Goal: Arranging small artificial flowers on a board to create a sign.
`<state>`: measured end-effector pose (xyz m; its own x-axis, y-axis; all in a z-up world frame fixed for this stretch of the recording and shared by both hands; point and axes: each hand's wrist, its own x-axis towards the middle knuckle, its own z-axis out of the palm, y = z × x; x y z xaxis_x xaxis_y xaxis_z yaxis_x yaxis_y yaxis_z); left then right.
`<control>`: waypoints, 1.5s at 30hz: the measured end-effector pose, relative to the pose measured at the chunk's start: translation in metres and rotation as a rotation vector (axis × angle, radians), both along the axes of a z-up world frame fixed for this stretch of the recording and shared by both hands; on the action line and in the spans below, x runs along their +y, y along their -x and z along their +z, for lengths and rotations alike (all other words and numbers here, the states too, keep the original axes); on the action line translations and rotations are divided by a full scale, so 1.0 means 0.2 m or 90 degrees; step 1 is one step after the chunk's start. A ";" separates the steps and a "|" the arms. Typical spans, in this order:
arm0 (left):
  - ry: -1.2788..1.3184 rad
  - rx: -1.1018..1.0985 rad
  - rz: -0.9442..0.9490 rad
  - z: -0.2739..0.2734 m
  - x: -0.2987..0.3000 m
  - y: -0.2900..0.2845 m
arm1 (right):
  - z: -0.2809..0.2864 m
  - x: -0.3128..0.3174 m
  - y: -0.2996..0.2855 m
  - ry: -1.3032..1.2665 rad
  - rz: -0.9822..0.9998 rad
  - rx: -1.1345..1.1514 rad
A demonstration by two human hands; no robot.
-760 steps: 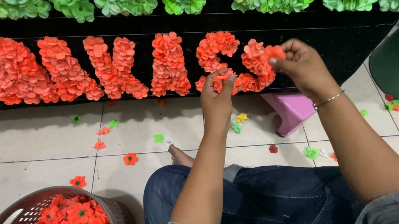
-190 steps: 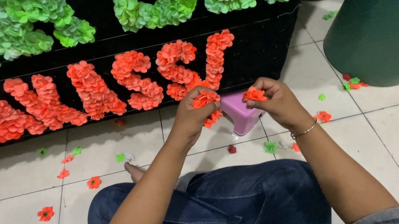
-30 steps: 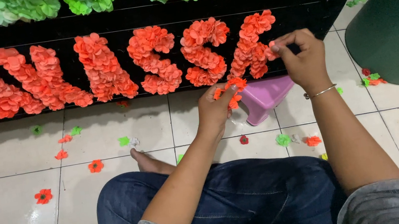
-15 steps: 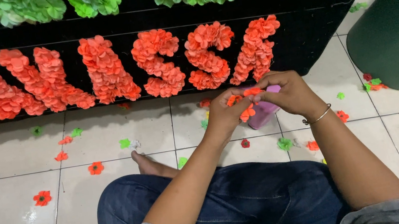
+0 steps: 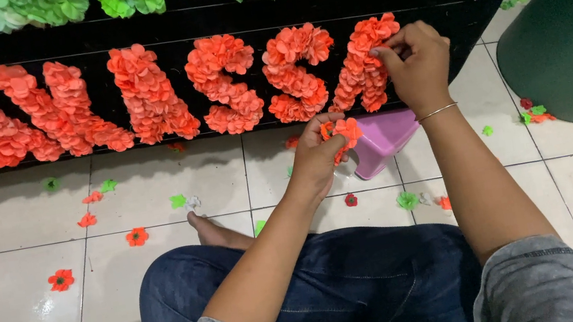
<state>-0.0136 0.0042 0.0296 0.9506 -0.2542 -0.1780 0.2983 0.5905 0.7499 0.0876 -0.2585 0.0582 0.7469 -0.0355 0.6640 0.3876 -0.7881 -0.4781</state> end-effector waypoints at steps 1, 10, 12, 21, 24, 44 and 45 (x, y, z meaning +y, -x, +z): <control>-0.060 -0.040 0.028 0.05 0.02 0.01 | 0.01 0.01 0.00 -0.038 0.010 -0.007; -0.134 -0.066 0.077 0.01 0.01 -0.01 | -0.02 0.12 0.34 -0.338 0.146 0.214; -0.133 -0.013 0.062 -0.09 0.00 -0.03 | 0.03 0.00 0.23 -0.296 0.120 0.167; -0.031 0.032 -0.067 -0.17 0.02 -0.09 | 0.04 0.02 -0.02 -0.172 0.002 0.086; -0.200 -0.085 -0.008 -0.08 0.06 -0.06 | -0.02 0.03 0.06 -0.219 -0.002 0.079; -0.046 0.114 -0.025 -0.45 -0.04 -0.10 | -0.34 0.05 0.32 -0.398 0.085 0.150; -0.053 0.096 -0.016 -0.45 -0.06 -0.09 | -0.36 0.05 0.32 -0.379 0.076 0.165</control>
<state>0.0052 -0.0071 -0.0610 0.9053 -0.2556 -0.3394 0.4247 0.5189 0.7419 0.0242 -0.2492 -0.0145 0.9011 -0.2490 0.3549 0.2697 -0.3189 -0.9086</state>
